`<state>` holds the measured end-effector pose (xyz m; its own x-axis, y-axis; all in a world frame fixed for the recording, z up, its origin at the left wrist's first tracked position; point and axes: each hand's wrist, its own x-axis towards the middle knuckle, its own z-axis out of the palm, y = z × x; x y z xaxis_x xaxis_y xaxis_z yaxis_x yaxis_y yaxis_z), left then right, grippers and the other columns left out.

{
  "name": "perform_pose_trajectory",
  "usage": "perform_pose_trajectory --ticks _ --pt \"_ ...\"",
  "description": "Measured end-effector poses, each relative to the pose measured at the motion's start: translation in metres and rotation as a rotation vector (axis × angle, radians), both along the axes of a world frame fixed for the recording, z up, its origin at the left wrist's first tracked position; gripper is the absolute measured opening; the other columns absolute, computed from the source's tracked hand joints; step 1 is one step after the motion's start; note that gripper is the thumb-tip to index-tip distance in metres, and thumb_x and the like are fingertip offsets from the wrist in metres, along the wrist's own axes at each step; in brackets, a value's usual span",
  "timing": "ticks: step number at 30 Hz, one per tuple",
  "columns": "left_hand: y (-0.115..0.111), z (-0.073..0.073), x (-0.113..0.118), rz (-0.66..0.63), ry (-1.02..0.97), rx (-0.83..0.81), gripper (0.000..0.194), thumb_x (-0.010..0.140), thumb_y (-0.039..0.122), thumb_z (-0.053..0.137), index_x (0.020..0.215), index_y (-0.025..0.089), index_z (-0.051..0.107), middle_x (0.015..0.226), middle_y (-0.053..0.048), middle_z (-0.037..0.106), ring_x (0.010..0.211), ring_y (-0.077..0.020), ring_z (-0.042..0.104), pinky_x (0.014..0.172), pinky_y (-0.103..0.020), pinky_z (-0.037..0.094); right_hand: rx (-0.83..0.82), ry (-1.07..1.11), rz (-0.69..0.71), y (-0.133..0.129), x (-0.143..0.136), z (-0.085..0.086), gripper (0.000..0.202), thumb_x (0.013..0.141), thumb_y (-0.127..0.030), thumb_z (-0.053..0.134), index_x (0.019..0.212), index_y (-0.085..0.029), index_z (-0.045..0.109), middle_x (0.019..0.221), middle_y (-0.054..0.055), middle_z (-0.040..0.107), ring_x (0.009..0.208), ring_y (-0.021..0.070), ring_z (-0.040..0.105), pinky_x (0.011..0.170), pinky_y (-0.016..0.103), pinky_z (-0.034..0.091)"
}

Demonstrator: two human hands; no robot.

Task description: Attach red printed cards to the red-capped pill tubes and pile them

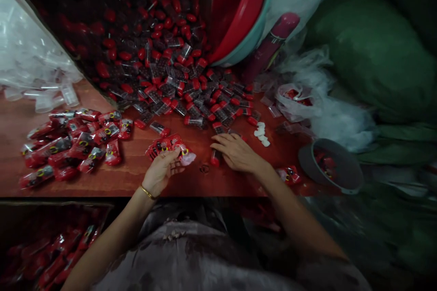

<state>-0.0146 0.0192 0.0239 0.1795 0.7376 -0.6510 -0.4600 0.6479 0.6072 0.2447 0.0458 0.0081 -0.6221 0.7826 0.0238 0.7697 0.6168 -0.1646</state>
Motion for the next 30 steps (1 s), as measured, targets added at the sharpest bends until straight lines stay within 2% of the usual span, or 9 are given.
perform_pose_trajectory --ticks 3,7,9,12,14,18,23,25,30 --pt "-0.002 -0.002 -0.001 -0.001 -0.003 -0.002 0.025 0.060 0.032 0.079 0.073 0.016 0.065 0.067 -0.003 0.069 0.056 -0.0120 0.062 0.054 -0.022 0.049 0.006 0.053 -0.078 -0.012 0.009 -0.007 0.028 0.080 -0.024 0.058 0.107 -0.018 0.060 0.117 0.012 0.061 0.111 0.0271 0.051 0.092 0.044 0.038" --pt "-0.004 -0.005 0.000 0.017 0.014 0.033 0.030 0.057 0.035 0.081 0.071 0.014 0.065 0.064 -0.003 0.068 0.056 -0.0119 0.062 0.055 -0.022 0.049 -0.088 0.280 -0.343 -0.039 0.007 -0.015 0.018 0.085 -0.031 0.052 0.097 -0.020 0.059 0.091 0.008 0.067 0.081 0.0210 0.060 0.073 0.035 0.046" --pt "-0.006 -0.006 0.002 0.061 0.039 0.063 0.033 0.052 0.036 0.083 0.067 0.014 0.063 0.059 0.000 0.065 0.053 -0.0098 0.059 0.055 -0.021 0.049 -0.202 0.504 -0.460 -0.057 -0.003 -0.012 0.019 0.086 -0.034 0.050 0.098 -0.021 0.056 0.085 0.004 0.066 0.069 0.0169 0.060 0.061 0.029 0.047" --pt "-0.009 -0.004 0.007 0.110 0.078 0.123 0.037 0.046 0.039 0.084 0.059 0.014 0.060 0.054 0.003 0.059 0.050 -0.0070 0.055 0.054 -0.019 0.048 -0.453 0.882 -0.522 -0.083 -0.026 -0.002 0.019 0.087 -0.038 0.047 0.094 -0.021 0.053 0.068 -0.001 0.060 0.051 0.0110 0.054 0.050 0.023 0.044" --pt "-0.011 -0.001 0.011 0.124 0.085 0.159 0.039 0.044 0.041 0.084 0.057 0.013 0.060 0.055 0.004 0.059 0.052 -0.0072 0.055 0.055 -0.020 0.049 -0.576 1.035 -0.550 -0.094 -0.042 0.005 0.020 0.086 -0.039 0.049 0.090 -0.021 0.053 0.061 -0.004 0.056 0.045 0.0091 0.050 0.043 0.020 0.040" --pt "-0.015 0.004 0.014 0.138 0.093 0.237 0.040 0.040 0.043 0.084 0.057 0.013 0.064 0.058 0.003 0.061 0.054 -0.0078 0.054 0.056 -0.021 0.049 -0.665 1.137 -0.579 -0.099 -0.063 0.009 0.020 0.082 -0.040 0.054 0.084 -0.020 0.055 0.055 -0.005 0.054 0.041 0.0073 0.045 0.040 0.018 0.035" --pt "-0.019 0.003 0.010 0.089 0.130 0.359 0.032 0.053 0.042 0.080 0.062 0.014 0.067 0.062 0.002 0.064 0.058 -0.0088 0.055 0.061 -0.022 0.049 -0.689 1.186 -0.603 -0.091 -0.072 0.006 0.023 0.081 -0.042 0.055 0.084 -0.020 0.055 0.052 -0.006 0.053 0.039 0.0065 0.043 0.038 0.017 0.033" --pt "-0.020 0.002 0.011 0.090 0.111 0.356 0.031 0.053 0.040 0.080 0.066 0.015 0.069 0.065 0.002 0.066 0.060 -0.0096 0.056 0.062 -0.023 0.049 -0.685 1.195 -0.610 -0.090 -0.075 0.005 0.023 0.081 -0.043 0.055 0.084 -0.020 0.055 0.052 -0.006 0.053 0.039 0.0065 0.044 0.038 0.017 0.033" --pt "-0.019 0.002 0.017 0.106 0.049 0.271 0.036 0.041 0.030 0.086 0.070 0.015 0.069 0.068 0.002 0.068 0.059 -0.0086 0.058 0.064 -0.022 0.049 -0.623 1.234 -0.617 -0.090 -0.084 0.001 0.024 0.084 -0.043 0.052 0.088 -0.020 0.054 0.057 -0.004 0.056 0.041 0.0065 0.045 0.040 0.017 0.036"
